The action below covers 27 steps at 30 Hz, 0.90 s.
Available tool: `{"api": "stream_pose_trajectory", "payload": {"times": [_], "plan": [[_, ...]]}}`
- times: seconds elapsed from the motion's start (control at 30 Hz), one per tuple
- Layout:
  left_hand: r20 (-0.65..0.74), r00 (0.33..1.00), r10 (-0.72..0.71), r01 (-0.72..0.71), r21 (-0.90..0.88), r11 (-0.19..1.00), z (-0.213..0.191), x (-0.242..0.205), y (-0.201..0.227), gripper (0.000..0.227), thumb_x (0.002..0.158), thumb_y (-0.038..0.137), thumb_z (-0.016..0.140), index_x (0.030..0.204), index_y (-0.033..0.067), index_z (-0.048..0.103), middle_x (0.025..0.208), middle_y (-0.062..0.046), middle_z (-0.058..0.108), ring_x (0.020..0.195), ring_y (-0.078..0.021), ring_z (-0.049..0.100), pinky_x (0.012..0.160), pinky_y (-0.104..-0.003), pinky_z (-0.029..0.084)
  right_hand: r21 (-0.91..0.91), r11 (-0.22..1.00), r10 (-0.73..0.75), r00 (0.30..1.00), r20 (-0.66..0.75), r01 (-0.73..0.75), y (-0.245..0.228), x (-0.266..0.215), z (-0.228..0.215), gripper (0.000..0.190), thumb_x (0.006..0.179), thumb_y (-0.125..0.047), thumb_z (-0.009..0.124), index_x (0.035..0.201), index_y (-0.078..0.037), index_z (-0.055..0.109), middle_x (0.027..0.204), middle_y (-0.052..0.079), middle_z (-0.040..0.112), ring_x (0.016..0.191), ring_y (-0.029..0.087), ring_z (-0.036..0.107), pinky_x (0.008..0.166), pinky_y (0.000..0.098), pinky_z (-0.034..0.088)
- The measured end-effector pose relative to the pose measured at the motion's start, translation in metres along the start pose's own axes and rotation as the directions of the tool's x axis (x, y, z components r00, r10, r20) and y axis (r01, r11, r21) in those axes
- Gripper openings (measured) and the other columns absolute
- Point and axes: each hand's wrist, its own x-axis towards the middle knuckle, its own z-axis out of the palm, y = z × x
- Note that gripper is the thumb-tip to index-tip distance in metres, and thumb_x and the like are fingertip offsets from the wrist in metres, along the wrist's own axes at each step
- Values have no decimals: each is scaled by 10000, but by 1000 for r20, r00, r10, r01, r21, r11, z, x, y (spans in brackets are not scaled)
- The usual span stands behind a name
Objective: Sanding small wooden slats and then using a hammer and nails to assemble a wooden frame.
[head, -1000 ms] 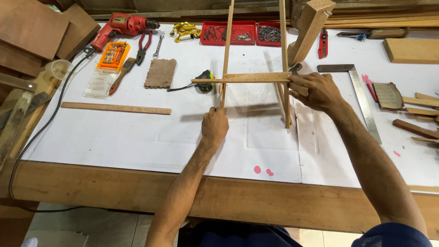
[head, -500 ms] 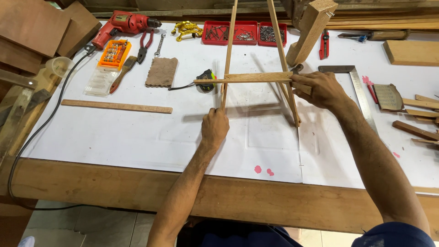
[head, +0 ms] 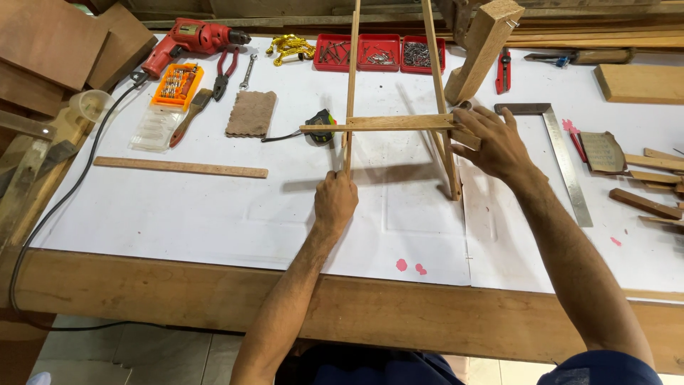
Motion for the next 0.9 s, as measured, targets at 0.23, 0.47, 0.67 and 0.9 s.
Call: {"api": "stream_pose_trajectory", "payload": {"times": [0.23,0.47,0.67,0.9], "plan": [[-15,1000,-5,5,-31,1000,2,0,-3,244,952,129,652,993,-111,652,897,-262,685,732,-354,751,559,-401,628,25,999,33,974,-226,-28,-34,-31,2,1001,759,-434,888,1578,-133,397,1506,184,512,1425,372,423,1180,626,321],[-26,1000,-5,5,-27,1000,1,-3,-8,250,955,182,662,1019,-57,626,815,-237,681,704,-363,737,564,-443,608,264,853,485,871,-82,-451,-69,-44,14,698,888,-388,854,1379,-13,531,1178,210,613,1061,327,592,909,472,514],[-62,998,21,-27,-91,995,-12,-6,-2,467,933,274,686,1225,-61,545,781,-210,663,663,-334,737,512,-414,610,455,793,460,888,-12,-405,-65,-51,59,486,948,-291,752,1257,51,600,960,175,715,716,259,706,610,394,591],[40,991,-125,131,-322,938,-17,3,-11,504,894,356,790,1164,-45,649,800,-131,743,691,-223,754,621,-340,605,352,866,407,909,-85,-355,-75,-48,54,297,991,-230,699,1181,-4,665,932,165,706,707,273,700,594,413,577]]}}
